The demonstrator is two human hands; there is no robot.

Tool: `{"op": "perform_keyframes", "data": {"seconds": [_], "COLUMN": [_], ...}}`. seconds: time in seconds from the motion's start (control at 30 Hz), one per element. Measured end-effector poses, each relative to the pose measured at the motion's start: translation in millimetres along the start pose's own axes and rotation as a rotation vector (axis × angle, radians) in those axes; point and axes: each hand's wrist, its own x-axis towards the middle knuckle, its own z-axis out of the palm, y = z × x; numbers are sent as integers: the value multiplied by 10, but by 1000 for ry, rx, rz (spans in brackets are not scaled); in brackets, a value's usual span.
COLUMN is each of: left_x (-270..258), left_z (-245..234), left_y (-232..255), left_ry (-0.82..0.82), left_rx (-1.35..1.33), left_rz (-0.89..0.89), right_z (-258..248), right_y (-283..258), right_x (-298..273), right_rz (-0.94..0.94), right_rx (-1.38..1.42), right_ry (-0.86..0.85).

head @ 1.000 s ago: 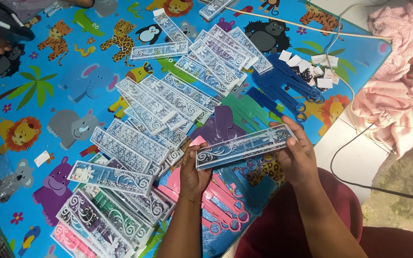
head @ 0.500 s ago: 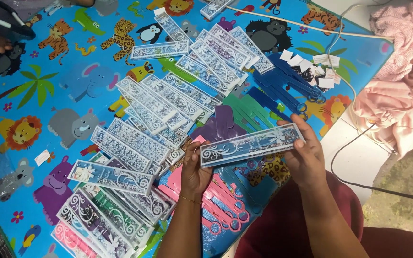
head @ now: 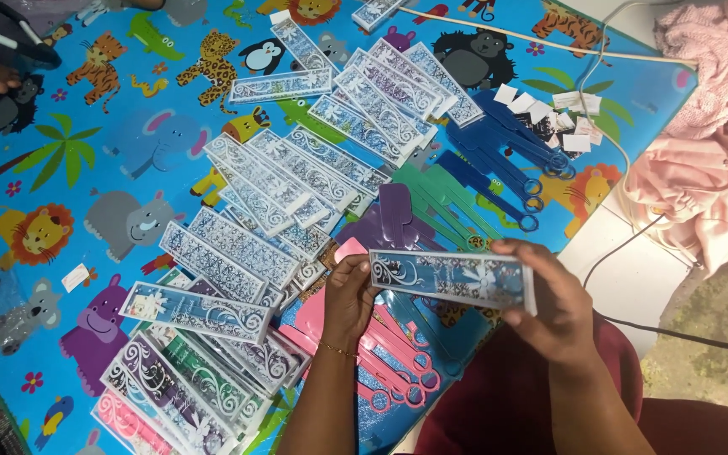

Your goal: Packaging decorative bookmarks into clear plastic sleeves by hand.

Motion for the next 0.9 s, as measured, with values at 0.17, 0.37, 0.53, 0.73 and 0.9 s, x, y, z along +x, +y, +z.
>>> {"op": "perform_keyframes", "data": {"seconds": [0.17, 0.37, 0.53, 0.73, 0.9], "left_x": [8, -106, -129, -128, -101], "left_z": [-18, 196, 259, 234, 135], "left_y": [-26, 114, 143, 113, 48], "left_ry": [14, 21, -10, 1, 52], "left_rx": [-2, 126, 157, 109, 246], "left_rz": [8, -8, 22, 2, 23], "right_z": [53, 88, 75, 21, 13], "right_y": [-167, -380, -358, -412, -391], "right_x": [34, 90, 81, 126, 97], "right_rz": [-58, -48, -17, -7, -5], "right_rx": [-11, -157, -154, -130, -129], "right_ry": [-80, -185, -166, -172, -166]}}
